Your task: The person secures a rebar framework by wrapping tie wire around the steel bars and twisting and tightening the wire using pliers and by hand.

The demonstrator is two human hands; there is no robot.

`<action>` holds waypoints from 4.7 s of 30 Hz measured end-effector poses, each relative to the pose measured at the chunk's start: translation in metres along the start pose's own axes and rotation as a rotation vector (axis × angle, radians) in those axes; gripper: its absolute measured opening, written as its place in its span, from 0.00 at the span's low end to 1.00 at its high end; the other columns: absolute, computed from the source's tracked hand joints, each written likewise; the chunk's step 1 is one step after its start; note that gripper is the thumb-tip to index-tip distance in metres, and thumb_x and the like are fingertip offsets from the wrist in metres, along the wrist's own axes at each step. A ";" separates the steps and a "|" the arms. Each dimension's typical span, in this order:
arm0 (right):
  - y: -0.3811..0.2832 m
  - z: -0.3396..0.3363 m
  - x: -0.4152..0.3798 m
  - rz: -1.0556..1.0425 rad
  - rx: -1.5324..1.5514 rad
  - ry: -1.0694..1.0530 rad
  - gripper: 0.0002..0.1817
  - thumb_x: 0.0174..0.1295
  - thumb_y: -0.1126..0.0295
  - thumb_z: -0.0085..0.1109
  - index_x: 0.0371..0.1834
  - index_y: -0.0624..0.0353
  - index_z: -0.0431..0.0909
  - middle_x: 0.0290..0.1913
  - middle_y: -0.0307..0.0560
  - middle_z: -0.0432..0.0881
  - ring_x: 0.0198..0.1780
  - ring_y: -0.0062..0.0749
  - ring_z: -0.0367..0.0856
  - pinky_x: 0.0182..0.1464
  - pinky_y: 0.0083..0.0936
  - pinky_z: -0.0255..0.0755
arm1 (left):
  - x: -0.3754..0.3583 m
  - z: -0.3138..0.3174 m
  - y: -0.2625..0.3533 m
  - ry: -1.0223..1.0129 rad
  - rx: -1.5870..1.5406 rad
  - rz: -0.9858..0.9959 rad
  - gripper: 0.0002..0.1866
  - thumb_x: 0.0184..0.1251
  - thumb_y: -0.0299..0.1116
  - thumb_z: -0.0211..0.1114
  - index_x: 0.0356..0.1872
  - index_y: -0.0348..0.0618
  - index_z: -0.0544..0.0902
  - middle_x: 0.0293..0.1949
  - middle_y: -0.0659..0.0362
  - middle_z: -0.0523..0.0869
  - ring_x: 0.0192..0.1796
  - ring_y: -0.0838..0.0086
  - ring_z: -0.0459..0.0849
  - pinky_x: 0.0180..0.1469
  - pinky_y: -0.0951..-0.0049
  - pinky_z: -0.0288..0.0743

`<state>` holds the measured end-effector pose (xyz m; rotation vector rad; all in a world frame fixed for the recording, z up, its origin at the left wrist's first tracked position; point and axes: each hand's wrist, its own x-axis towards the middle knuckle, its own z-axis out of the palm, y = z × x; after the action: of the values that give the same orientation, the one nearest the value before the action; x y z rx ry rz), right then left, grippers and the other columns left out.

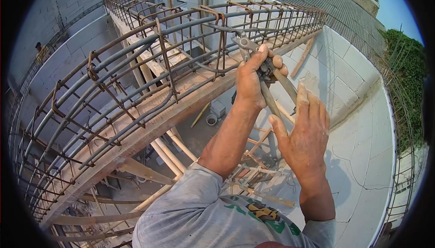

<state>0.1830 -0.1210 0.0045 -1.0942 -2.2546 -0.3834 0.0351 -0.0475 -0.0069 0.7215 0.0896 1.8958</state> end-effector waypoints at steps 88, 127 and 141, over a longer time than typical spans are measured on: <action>-0.016 0.147 -0.050 0.413 1.794 -0.217 0.19 0.62 0.70 0.58 0.55 0.67 0.76 0.44 0.48 0.83 0.45 0.26 0.79 0.47 0.25 0.75 | -0.164 -0.057 0.100 0.579 1.486 0.441 0.11 0.73 0.35 0.61 0.42 0.36 0.80 0.31 0.59 0.85 0.35 0.79 0.82 0.41 0.77 0.77; -0.135 0.082 0.084 -0.560 0.933 0.566 0.29 0.71 0.61 0.54 0.70 0.63 0.61 0.69 0.57 0.65 0.71 0.49 0.62 0.71 0.46 0.58 | -0.246 -0.094 0.082 0.795 1.605 0.358 0.10 0.68 0.35 0.61 0.42 0.39 0.80 0.35 0.50 0.86 0.39 0.56 0.85 0.43 0.57 0.75; -0.037 0.182 -0.088 0.090 1.261 -0.161 0.16 0.74 0.66 0.47 0.57 0.65 0.74 0.38 0.53 0.82 0.40 0.41 0.83 0.41 0.31 0.75 | -0.170 -0.110 0.020 0.472 1.329 -0.038 0.13 0.69 0.38 0.64 0.42 0.36 0.83 0.38 0.60 0.83 0.42 0.77 0.81 0.44 0.73 0.76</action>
<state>0.1259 -0.1086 -0.1929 -0.5048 -1.9312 1.0685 0.0063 -0.1742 -0.1632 1.0478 1.7475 1.7597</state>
